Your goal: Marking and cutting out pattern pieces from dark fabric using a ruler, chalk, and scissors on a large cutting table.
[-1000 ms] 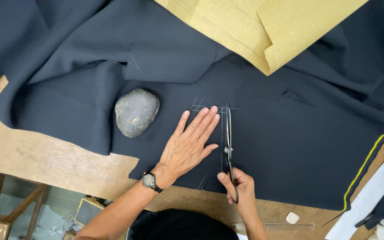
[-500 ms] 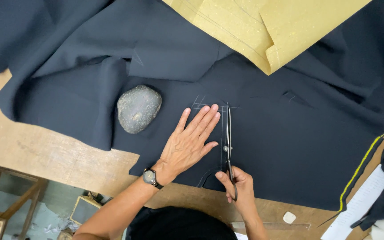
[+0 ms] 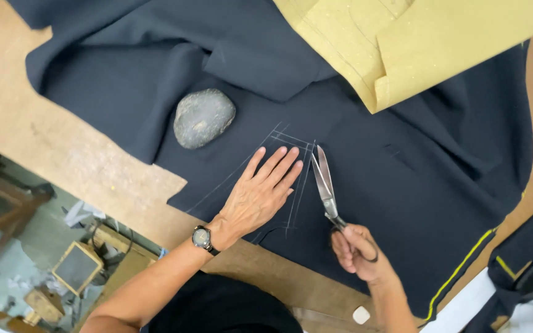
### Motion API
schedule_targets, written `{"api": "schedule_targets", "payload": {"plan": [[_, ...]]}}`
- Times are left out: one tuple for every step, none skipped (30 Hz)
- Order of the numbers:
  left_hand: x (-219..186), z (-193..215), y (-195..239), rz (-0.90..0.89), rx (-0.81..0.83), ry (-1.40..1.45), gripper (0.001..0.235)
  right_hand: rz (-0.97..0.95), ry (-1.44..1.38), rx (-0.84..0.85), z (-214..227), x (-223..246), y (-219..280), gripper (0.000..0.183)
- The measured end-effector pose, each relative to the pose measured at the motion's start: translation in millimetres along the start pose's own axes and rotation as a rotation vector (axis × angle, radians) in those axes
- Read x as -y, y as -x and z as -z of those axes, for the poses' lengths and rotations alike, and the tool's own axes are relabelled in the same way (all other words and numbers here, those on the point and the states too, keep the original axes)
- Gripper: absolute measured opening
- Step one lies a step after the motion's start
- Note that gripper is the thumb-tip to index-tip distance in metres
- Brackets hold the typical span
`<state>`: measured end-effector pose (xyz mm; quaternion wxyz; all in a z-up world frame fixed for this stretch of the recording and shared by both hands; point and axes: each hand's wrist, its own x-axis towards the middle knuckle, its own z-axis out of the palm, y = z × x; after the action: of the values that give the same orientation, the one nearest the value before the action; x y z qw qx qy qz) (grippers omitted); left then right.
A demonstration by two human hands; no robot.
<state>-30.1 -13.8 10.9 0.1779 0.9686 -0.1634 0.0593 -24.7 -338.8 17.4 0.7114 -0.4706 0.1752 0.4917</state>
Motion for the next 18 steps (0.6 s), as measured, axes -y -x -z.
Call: {"api": "schedule_targets", "payload": {"plan": [[-2.4,-1.0,1.9,0.015,-0.004,-0.004,0.056,-0.008,0.010,0.010,12.0,7.8,-1.6,0.051],[-4.1,-2.6,3.5,0.035,-0.043,0.013,0.052,-0.054,-0.005,0.055,23.9,16.0,-4.3,0.049],[-5.8,-4.7,5.7,0.054,-0.081,0.033,0.049,-0.102,-0.023,0.097,35.6,23.3,-7.1,0.046],[-6.3,-18.0,9.5,0.069,-0.083,0.031,0.049,-0.113,-0.014,0.104,44.7,31.8,-11.5,0.046],[-6.8,-31.9,13.8,0.079,-0.135,0.067,0.046,-0.090,0.058,0.082,53.7,39.0,-15.9,0.047],[-7.0,-46.4,17.5,0.089,-0.188,0.103,0.044,-0.067,0.130,0.061,63.2,46.4,-21.2,0.047],[-5.8,-44.7,17.8,0.100,-0.188,0.101,0.044,-0.075,0.135,0.066,69.3,58.7,-27.0,0.047],[-4.5,-43.3,17.5,0.093,-0.184,0.089,0.045,-0.076,0.212,0.097,75.6,71.2,-33.3,0.047],[-3.7,-41.5,18.0,0.086,-0.179,0.080,0.047,-0.077,0.287,0.126,81.3,82.7,-38.2,0.046],[-2.5,-42.2,18.3,0.095,-0.176,0.081,0.047,-0.086,0.289,0.128,83.5,96.8,-44.3,0.046],[-1.3,-43.4,18.5,0.086,-0.186,0.077,0.048,-0.103,0.393,0.141,86.0,110.5,-49.9,0.042],[-0.2,-44.6,18.4,0.077,-0.195,0.073,0.049,-0.120,0.498,0.154,88.5,124.3,-55.8,0.037],[2.4,-38.7,17.8,0.084,-0.194,0.075,0.049,-0.127,0.499,0.156,87.6,142.1,-60.9,0.037],[4.9,-32.6,17.2,0.056,-0.114,0.030,0.052,-0.238,0.674,0.174,86.4,160.0,-66.1,0.037],[7.9,-26.3,16.9,0.026,-0.034,-0.014,0.055,-0.348,0.849,0.191,84.7,177.1,-71.0,0.038],[7.9,-27.6,16.6,0.031,-0.032,-0.011,0.055,-0.355,0.849,0.192,77.4,187.6,-74.1,0.038],[8.1,-28.6,16.3,0.032,-0.031,-0.020,0.055,-0.341,0.951,0.222,70.0,198.0,-78.2,0.041],[8.3,-29.3,16.2,0.033,-0.030,-0.028,0.055,-0.327,1.053,0.252,62.2,208.3,-82.3,0.045]]}}
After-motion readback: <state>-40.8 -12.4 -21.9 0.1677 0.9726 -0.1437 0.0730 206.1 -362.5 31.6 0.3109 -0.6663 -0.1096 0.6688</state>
